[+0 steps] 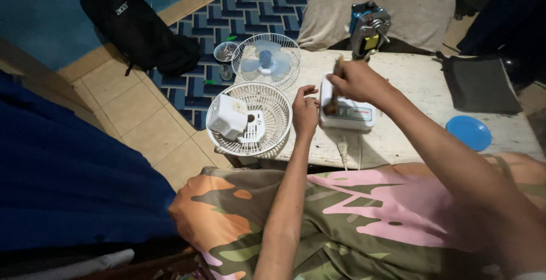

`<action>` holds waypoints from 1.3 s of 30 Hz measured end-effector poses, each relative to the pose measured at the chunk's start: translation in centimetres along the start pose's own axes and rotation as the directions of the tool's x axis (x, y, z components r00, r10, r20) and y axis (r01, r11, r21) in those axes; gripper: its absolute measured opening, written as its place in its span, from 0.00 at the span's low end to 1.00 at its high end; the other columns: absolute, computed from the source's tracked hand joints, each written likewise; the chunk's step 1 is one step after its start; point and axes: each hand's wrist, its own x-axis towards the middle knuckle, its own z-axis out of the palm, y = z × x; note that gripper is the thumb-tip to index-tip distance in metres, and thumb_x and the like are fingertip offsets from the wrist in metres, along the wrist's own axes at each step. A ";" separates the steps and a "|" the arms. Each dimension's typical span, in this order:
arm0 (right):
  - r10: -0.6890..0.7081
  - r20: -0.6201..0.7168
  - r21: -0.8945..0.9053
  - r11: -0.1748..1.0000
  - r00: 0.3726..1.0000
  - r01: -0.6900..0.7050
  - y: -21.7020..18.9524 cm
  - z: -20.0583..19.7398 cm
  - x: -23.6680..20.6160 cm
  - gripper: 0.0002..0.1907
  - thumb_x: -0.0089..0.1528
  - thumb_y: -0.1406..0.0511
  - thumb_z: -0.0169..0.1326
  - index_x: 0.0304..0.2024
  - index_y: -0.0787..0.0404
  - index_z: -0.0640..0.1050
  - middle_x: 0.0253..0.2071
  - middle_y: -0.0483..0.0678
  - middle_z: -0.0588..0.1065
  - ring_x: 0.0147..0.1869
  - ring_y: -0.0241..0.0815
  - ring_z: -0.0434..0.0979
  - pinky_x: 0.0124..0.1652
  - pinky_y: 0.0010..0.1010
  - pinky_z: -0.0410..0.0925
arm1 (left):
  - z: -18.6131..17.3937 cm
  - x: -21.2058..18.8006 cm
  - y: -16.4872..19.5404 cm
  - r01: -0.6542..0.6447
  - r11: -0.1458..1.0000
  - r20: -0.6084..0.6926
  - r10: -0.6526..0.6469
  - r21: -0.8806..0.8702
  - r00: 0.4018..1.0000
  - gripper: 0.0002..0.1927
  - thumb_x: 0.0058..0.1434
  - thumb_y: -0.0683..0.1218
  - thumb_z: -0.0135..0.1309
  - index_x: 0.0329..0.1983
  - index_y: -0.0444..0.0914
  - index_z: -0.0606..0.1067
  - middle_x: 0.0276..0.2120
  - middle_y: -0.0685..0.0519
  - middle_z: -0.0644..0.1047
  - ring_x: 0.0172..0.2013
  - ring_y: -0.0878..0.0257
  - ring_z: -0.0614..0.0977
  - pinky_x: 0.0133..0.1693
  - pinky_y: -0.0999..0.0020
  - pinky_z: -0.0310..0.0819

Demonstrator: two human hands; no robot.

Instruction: The person services a small electric appliance on a table, holding its white base steady while brushing its motor housing and body with a brush. They set the brush down, use a screwdriver on the appliance, press the buttons on the base, and resume brushing the housing and base.

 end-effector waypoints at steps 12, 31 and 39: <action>0.100 -0.129 0.148 0.986 0.987 -0.081 1.0 -2.4 -4.9 0.19 0.69 0.57 0.53 0.35 0.67 0.81 0.26 0.57 0.80 0.29 0.52 0.81 0.32 0.42 0.71 | 0.1 -0.5 0.7 0.077 0.972 -0.025 -0.073 0.221 0.997 0.16 0.64 0.42 0.41 0.49 0.41 0.78 0.39 0.52 0.85 0.35 0.62 0.86 0.40 0.64 0.76; 0.156 -0.376 0.412 0.911 0.913 0.013 11.4 -3.7 -2.1 0.18 0.71 0.56 0.53 0.41 0.65 0.82 0.31 0.49 0.80 0.32 0.34 0.81 0.31 0.28 0.73 | 0.3 -0.6 0.0 -0.092 0.937 0.064 0.075 0.337 0.995 0.18 0.61 0.46 0.57 0.55 0.45 0.79 0.49 0.54 0.79 0.33 0.65 0.81 0.40 0.68 0.77; 0.340 -0.085 0.456 0.849 0.937 -0.267 12.8 -4.2 -2.5 0.20 0.71 0.57 0.52 0.35 0.68 0.81 0.28 0.52 0.79 0.29 0.41 0.77 0.29 0.34 0.68 | 0.0 -0.4 -0.7 -0.118 0.934 0.076 0.098 0.336 0.992 0.17 0.64 0.47 0.56 0.56 0.44 0.79 0.48 0.54 0.78 0.33 0.66 0.80 0.41 0.68 0.77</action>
